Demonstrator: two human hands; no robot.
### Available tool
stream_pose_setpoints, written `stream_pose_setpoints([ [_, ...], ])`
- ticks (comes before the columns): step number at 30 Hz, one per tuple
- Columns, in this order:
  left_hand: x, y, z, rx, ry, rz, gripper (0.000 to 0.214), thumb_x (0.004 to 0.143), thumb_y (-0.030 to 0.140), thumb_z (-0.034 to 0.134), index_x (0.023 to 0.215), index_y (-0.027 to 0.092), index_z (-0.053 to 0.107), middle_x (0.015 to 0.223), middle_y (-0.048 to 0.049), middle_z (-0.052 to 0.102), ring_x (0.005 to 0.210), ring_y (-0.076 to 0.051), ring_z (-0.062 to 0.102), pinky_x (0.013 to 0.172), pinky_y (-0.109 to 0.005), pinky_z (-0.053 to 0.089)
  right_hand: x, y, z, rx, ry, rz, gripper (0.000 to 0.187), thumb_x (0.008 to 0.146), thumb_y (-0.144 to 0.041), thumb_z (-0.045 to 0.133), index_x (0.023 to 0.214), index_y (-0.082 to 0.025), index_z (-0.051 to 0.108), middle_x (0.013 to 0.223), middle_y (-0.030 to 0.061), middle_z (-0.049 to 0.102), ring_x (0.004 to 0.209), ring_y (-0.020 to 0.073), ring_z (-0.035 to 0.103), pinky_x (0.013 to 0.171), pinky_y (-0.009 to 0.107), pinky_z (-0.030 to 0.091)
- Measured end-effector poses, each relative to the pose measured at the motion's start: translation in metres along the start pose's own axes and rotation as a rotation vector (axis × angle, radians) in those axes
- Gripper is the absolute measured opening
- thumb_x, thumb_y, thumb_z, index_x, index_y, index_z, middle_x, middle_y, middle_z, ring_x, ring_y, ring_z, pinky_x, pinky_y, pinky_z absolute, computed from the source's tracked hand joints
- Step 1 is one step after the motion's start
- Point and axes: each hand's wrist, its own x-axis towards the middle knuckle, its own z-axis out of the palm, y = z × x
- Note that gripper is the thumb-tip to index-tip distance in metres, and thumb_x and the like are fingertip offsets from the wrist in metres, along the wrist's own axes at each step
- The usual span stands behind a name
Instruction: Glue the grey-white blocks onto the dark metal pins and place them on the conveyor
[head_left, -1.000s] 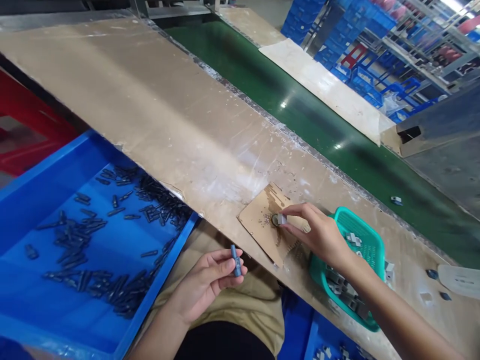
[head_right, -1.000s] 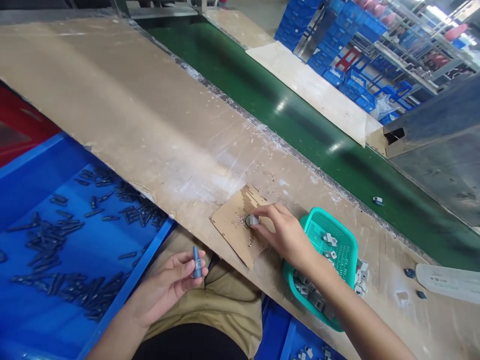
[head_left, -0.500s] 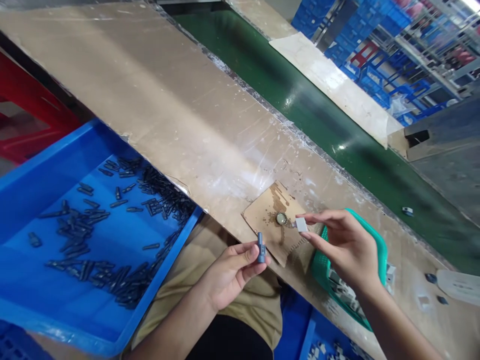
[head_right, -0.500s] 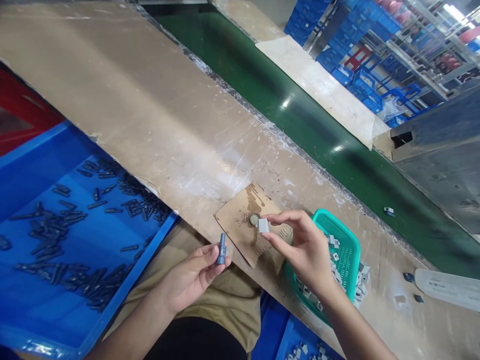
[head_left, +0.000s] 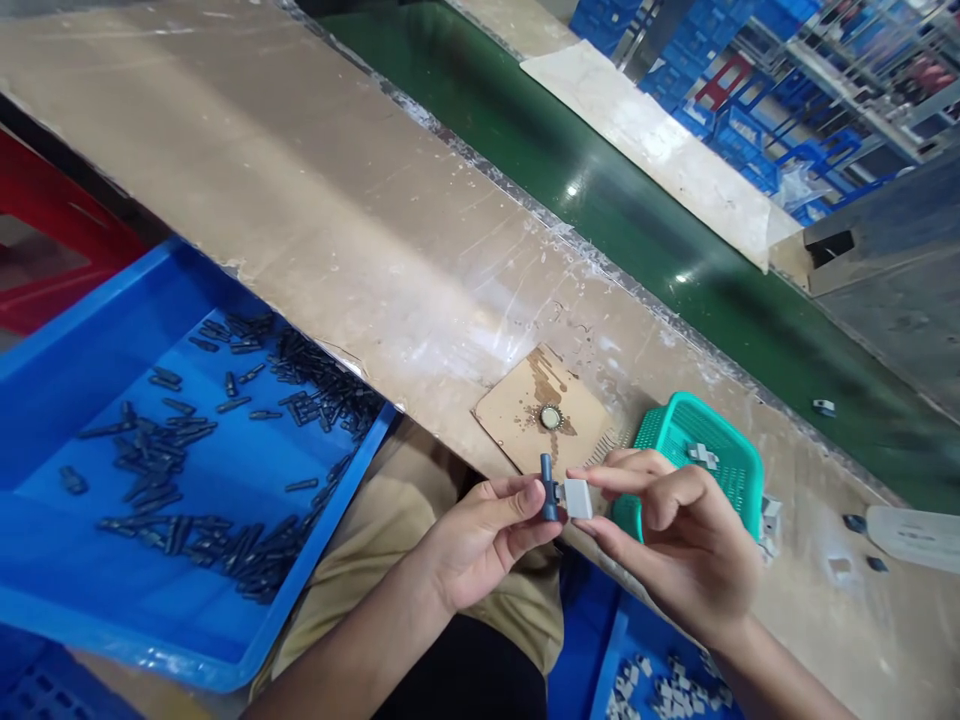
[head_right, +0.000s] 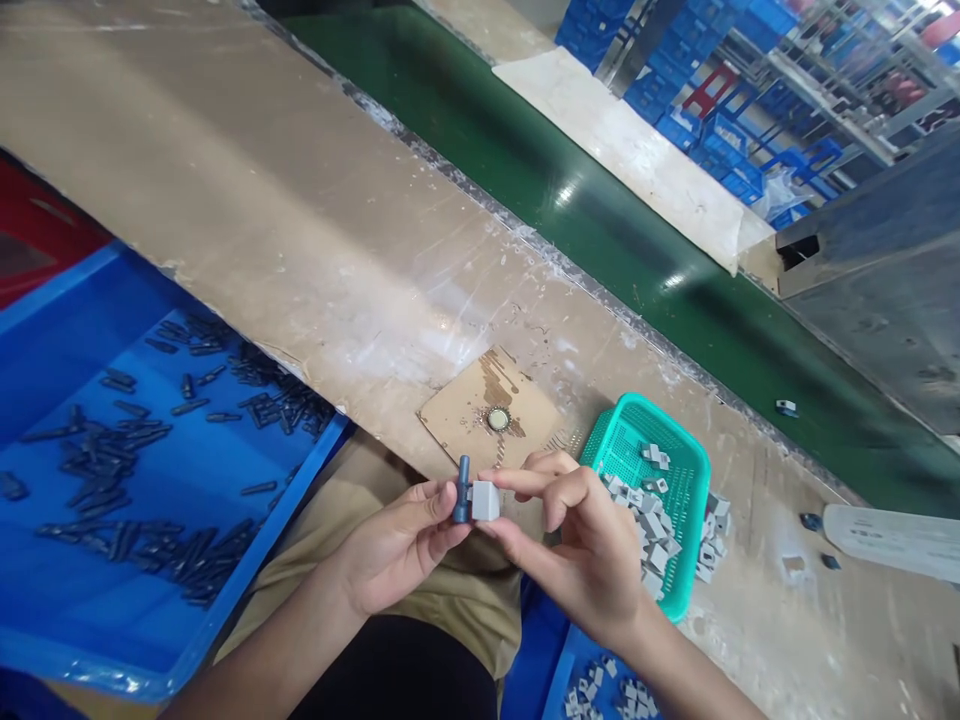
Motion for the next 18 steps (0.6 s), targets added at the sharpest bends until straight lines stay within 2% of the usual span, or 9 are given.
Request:
stream_pose_setpoints([
  [3,-0.002,0.000,0.002,0.059,-0.003,0.013,0.035,0.052,0.024,0.087,0.079,0.007,0.073,0.072,-0.0037,0.072,0.063,-0.009,0.066,0.057,-0.011,0.055,-0.002,0.001,0.004,0.000,-0.011,0.012,0.042,0.072,0.001,0.069,0.076,-0.024,0.036,0.097,0.0040,0.073,0.077,0.0179,0.057,0.069,0.035,0.046],
  [7,-0.004,0.002,0.005,0.160,0.053,0.069,0.033,0.049,0.024,0.088,0.073,0.007,0.072,0.072,-0.0039,0.072,0.061,-0.009,0.065,0.056,-0.012,0.055,-0.006,0.004,0.009,0.005,0.000,0.041,0.041,0.074,-0.003,0.068,0.073,-0.024,0.033,0.097,0.0037,0.073,0.076,0.0172,0.057,0.067,0.032,0.046],
  [11,0.009,0.004,0.011,0.269,0.068,0.158,0.036,0.049,0.030,0.088,0.073,0.008,0.073,0.071,-0.0045,0.072,0.061,-0.011,0.066,0.057,-0.015,0.056,-0.002,0.010,0.005,-0.063,0.034,0.023,0.041,0.075,-0.007,0.069,0.071,-0.024,0.032,0.095,0.0039,0.073,0.072,0.0162,0.057,0.069,0.033,0.046],
  [13,0.017,0.003,0.010,0.356,0.134,0.280,0.039,0.048,0.033,0.088,0.075,0.009,0.073,0.070,-0.0057,0.072,0.063,-0.013,0.067,0.061,-0.019,0.057,0.011,0.024,-0.009,-0.146,0.048,0.038,0.039,0.075,-0.013,0.072,0.071,-0.024,0.035,0.090,0.0042,0.073,0.074,0.0172,0.060,0.069,0.032,0.046],
  [15,0.017,0.004,0.003,0.432,0.246,0.429,0.042,0.047,0.036,0.088,0.077,0.011,0.073,0.068,-0.0063,0.072,0.065,-0.015,0.068,0.066,-0.021,0.058,0.031,0.048,-0.035,-0.231,0.133,0.127,0.034,0.074,-0.023,0.072,0.072,-0.024,0.039,0.086,0.0048,0.071,0.081,0.0195,0.064,0.069,0.032,0.047],
  [18,-0.003,0.018,-0.029,0.522,0.483,0.655,0.040,0.050,0.038,0.087,0.079,0.013,0.073,0.069,-0.0055,0.073,0.066,-0.017,0.069,0.065,-0.022,0.058,0.065,0.096,-0.095,-0.371,0.436,0.360,0.035,0.067,-0.036,0.073,0.070,-0.023,0.040,0.087,0.0055,0.068,0.083,0.0214,0.066,0.067,0.031,0.049],
])
